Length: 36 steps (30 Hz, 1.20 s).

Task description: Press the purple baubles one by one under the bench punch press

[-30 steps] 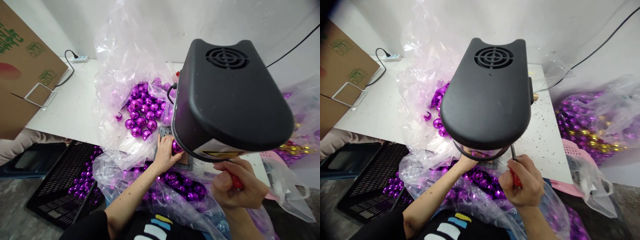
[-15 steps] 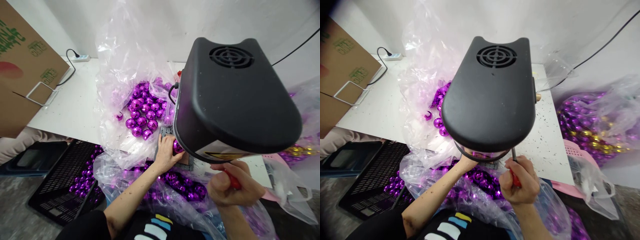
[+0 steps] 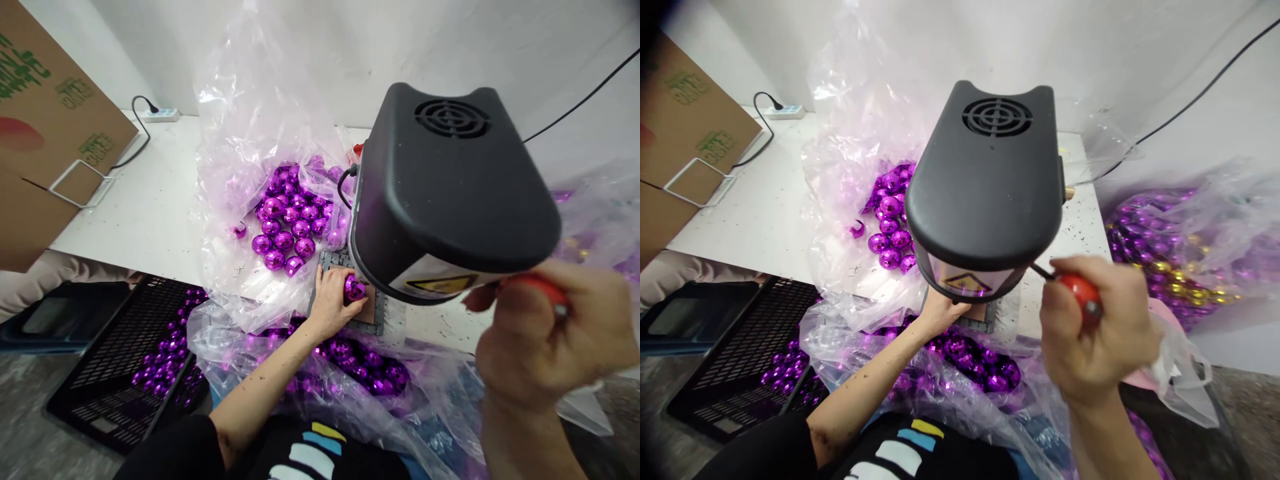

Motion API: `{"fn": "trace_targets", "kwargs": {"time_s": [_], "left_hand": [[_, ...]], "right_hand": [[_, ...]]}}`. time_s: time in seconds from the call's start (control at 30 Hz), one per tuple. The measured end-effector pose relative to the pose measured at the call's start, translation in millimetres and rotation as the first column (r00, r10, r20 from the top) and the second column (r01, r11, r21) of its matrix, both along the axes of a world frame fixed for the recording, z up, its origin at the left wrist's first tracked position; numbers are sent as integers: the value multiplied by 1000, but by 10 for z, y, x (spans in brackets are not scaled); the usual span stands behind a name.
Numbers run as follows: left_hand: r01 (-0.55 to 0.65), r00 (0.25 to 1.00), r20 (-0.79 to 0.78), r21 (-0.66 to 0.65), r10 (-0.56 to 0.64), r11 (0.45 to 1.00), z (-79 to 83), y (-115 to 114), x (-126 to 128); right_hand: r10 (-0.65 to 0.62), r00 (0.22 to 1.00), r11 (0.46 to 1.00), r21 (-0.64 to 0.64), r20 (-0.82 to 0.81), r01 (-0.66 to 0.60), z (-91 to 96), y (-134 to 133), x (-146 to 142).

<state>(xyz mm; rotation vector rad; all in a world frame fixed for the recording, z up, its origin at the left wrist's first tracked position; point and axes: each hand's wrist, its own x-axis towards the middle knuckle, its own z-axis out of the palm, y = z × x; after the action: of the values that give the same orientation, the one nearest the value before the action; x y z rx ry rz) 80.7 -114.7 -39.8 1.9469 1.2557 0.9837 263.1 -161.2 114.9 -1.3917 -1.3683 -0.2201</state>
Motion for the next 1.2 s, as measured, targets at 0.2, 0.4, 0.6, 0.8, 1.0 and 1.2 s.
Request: {"fn": "trace_targets", "kwargs": {"time_s": [0.2,0.4,0.6,0.8,1.0,1.2], "left_hand": [[152,988,-62,159,-144,976,34,-540,-212],[394,851,-400,62,-339,917,-10,-1025,-156],[-9,998,-53,245,23,969,316,-341,-626],[-403,828,-335,205,450,892,126,385,-1240],[-351,897,-275,37,347,936,49,432,-1309],[-51,786,529,-460,319,887,484,164,-1250]], "right_hand": [[76,992,997,1,-96,-76,266,381,-20],[24,988,999,-23,-154,-28,235,386,-22],[19,988,997,-74,-152,-31,261,375,-1],[10,987,999,-46,-161,-17,238,430,5],[42,990,999,-19,-134,-45,263,452,23],[38,988,998,-39,-146,-45,295,468,-12]]}}
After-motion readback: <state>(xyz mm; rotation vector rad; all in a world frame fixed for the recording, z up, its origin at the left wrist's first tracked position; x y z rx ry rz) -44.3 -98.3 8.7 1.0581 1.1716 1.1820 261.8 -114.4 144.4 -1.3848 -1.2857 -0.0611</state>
